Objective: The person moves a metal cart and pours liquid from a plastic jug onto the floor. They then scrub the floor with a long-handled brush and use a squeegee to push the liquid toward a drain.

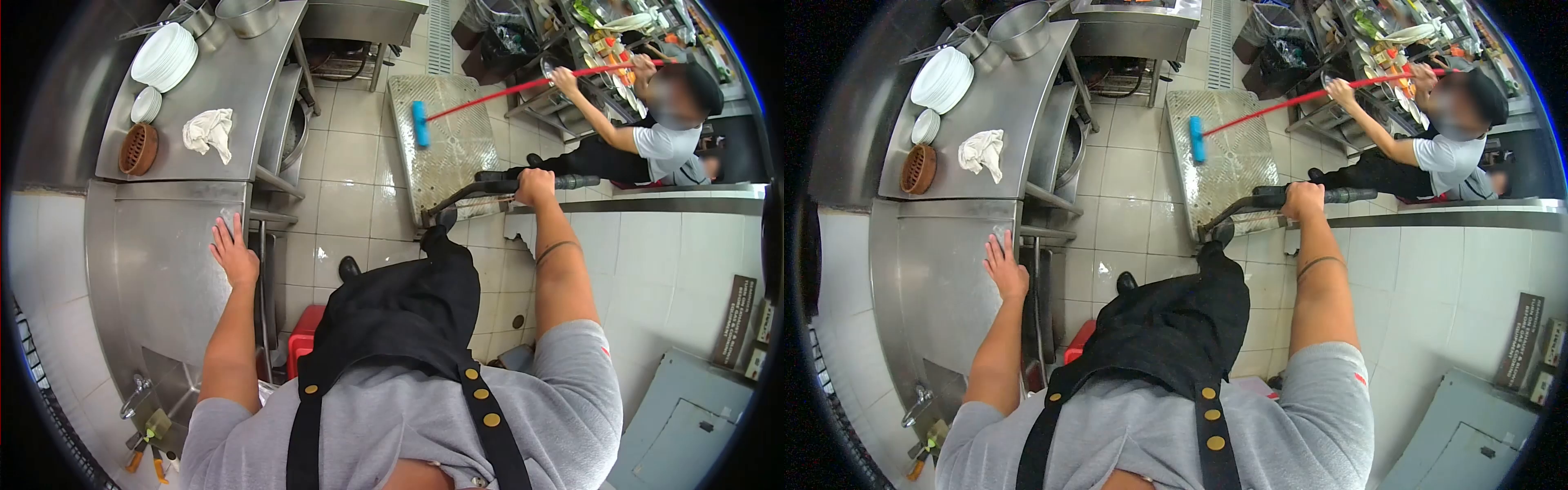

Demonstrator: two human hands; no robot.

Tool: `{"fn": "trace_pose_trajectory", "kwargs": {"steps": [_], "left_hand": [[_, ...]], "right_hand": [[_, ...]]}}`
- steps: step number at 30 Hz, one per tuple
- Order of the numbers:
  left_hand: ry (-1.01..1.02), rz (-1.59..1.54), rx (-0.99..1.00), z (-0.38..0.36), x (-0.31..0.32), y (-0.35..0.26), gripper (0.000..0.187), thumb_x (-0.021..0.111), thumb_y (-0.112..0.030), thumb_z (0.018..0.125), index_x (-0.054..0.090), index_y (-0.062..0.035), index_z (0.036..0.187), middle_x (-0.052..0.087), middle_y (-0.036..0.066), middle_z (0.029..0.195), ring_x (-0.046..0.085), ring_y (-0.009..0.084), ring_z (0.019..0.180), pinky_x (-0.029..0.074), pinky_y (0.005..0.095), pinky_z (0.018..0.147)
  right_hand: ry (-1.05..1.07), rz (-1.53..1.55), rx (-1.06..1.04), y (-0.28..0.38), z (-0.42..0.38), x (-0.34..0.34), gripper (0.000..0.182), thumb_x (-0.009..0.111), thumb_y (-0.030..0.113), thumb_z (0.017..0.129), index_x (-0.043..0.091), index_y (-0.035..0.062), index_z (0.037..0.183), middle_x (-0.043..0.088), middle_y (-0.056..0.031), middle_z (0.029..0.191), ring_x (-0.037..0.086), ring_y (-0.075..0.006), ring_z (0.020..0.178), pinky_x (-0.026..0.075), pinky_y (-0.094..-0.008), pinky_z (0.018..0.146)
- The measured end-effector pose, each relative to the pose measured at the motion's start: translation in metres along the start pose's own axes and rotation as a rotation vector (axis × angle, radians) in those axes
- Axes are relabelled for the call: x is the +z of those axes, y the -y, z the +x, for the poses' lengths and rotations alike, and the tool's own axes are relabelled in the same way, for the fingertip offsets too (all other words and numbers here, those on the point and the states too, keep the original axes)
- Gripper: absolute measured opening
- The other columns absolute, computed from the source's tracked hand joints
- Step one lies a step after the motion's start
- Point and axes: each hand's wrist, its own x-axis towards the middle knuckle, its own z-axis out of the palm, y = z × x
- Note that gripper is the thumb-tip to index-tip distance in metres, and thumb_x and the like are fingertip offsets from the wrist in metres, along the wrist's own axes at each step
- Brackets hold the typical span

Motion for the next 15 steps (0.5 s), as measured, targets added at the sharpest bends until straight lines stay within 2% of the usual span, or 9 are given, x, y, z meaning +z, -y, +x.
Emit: {"fn": "trace_pose_trajectory", "kwargs": {"steps": [1,5,7,11,13,15], "left_hand": [[0.003,0.002,-0.004,0.0,0.001,0.0,0.103,0.064,0.005,0.077,0.023,-0.0325,0.164,0.017,0.011,0.171,0.019,0.0342,0.157,0.016,0.0574,0.125],[0.013,-0.008,-0.013,0.001,0.0,-0.001,0.103,0.063,0.005,0.077,0.023,-0.0325,0.164,0.017,0.011,0.171,0.018,0.0344,0.157,0.016,0.0575,0.125],[0.011,-0.012,-0.01,0.0,0.002,0.0,0.103,0.063,0.005,0.077,0.023,-0.0325,0.164,0.016,0.011,0.171,0.018,0.0345,0.157,0.016,0.0574,0.125],[-0.003,-0.02,-0.002,0.0,0.003,0.002,0.102,0.062,0.005,0.078,0.023,-0.0327,0.164,0.016,0.012,0.172,0.018,0.0342,0.157,0.015,0.0571,0.125],[0.006,-0.016,-0.009,0.0,0.001,0.001,0.102,0.062,0.005,0.078,0.023,-0.0328,0.164,0.016,0.011,0.172,0.017,0.034,0.158,0.015,0.057,0.125],[0.016,-0.014,-0.013,0.0,0.001,0.001,0.102,0.062,0.005,0.078,0.023,-0.033,0.164,0.016,0.011,0.172,0.017,0.0339,0.158,0.015,0.0569,0.125]], "right_hand": [[0.04,0.001,0.0,0.001,-0.001,-0.003,0.031,0.074,0.027,0.075,0.078,0.0119,0.102,0.077,-0.0114,0.107,0.073,-0.0293,0.104,0.05,-0.0421,0.092],[0.072,-0.002,-0.003,-0.001,-0.001,-0.001,0.034,0.075,0.029,0.075,0.078,0.013,0.105,0.077,-0.011,0.109,0.073,-0.029,0.106,0.05,-0.042,0.092],[-0.059,0.006,-0.017,-0.002,-0.001,0.007,0.023,0.072,0.024,0.07,0.08,0.019,0.091,0.078,-0.0107,0.097,0.075,-0.0304,0.097,0.053,-0.0421,0.087],[-0.048,-0.009,-0.01,0.001,0.0,0.002,0.023,0.072,0.025,0.071,0.08,0.0191,0.092,0.078,-0.0106,0.097,0.075,-0.0304,0.097,0.053,-0.042,0.088],[0.052,-0.001,-0.001,0.003,-0.004,-0.008,0.033,0.076,0.029,0.075,0.078,0.0144,0.105,0.077,-0.0105,0.108,0.073,-0.0289,0.104,0.05,-0.0419,0.092],[0.062,-0.007,-0.005,0.003,-0.004,-0.009,0.033,0.075,0.029,0.076,0.078,0.0143,0.105,0.077,-0.0106,0.108,0.073,-0.0288,0.105,0.05,-0.0419,0.093]]}}
